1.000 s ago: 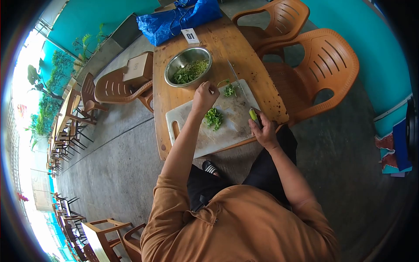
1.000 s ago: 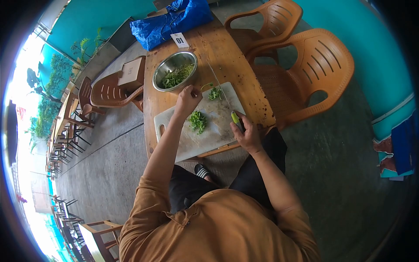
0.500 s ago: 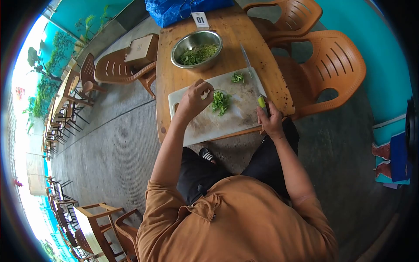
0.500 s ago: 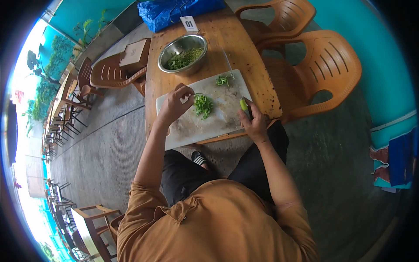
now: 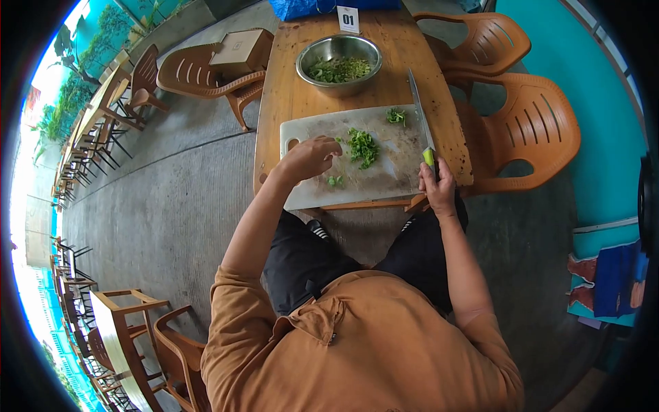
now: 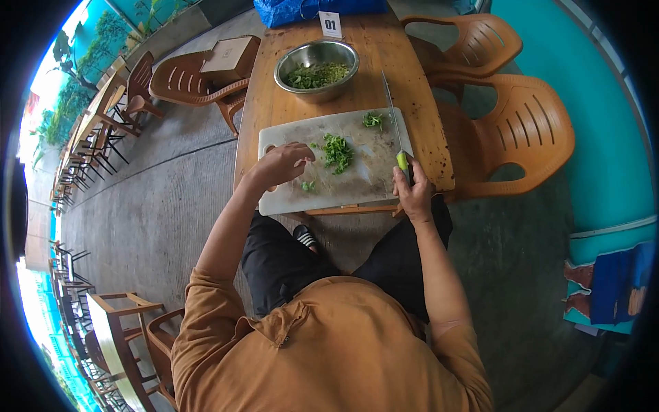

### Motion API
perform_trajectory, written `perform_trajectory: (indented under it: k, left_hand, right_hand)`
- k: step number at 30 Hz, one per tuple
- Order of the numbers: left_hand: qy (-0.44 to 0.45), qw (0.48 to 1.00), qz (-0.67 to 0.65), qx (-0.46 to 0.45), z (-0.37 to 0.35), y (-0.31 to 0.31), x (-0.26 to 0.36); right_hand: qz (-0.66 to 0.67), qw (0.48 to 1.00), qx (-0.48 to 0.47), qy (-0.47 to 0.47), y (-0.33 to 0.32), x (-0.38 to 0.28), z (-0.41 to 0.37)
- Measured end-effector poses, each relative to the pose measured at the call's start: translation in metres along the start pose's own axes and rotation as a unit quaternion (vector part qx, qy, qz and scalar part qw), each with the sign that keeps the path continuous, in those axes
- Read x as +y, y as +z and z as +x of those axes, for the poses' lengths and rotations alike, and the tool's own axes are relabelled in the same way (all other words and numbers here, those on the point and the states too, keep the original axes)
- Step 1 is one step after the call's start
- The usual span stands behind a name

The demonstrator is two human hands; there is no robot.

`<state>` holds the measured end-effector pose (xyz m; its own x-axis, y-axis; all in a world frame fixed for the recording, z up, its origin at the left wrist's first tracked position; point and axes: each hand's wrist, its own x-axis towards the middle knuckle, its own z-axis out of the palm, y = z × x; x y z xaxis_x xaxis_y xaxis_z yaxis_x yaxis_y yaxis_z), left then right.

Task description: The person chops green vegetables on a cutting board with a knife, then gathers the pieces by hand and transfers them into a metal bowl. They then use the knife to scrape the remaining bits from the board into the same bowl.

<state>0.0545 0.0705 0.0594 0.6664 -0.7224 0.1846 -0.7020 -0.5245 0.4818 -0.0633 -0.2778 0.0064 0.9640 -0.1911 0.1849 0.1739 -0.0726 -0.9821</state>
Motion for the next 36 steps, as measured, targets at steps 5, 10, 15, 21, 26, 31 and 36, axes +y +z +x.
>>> perform_trajectory:
  k: [5, 10, 15, 21, 26, 31, 36]
  left_hand:
    - [-0.040, 0.985, 0.052, 0.157, -0.002, 0.021, 0.021]
    - [-0.191, 0.967, 0.025, 0.165, -0.019, 0.049, 0.056]
    - [-0.194, 0.944, 0.090, 0.252, -0.019, 0.078, 0.066]
    - [-0.220, 0.941, 0.063, 0.249, -0.027, 0.084, 0.058]
    - [-0.217, 0.940, 0.085, 0.250, -0.025, 0.080, 0.060]
    - [-0.212, 0.926, 0.090, 0.298, -0.019, 0.089, 0.054]
    - [-0.206, 0.927, 0.075, 0.305, -0.023, 0.094, 0.053]
  right_hand:
    - [0.007, 1.000, -0.002, 0.015, -0.001, -0.005, -0.001]
    - [0.022, 0.999, -0.004, 0.029, -0.004, -0.002, 0.001]
    - [0.014, 0.999, -0.001, 0.034, 0.002, -0.012, -0.001]
    - [0.045, 0.996, -0.051, 0.054, 0.016, -0.062, -0.040]
    - [-0.013, 0.984, -0.127, 0.124, 0.025, -0.097, -0.081]
    - [-0.146, 0.971, -0.168, 0.091, 0.028, -0.102, -0.097]
    - [-0.148, 0.960, -0.187, 0.147, 0.031, -0.113, -0.099]
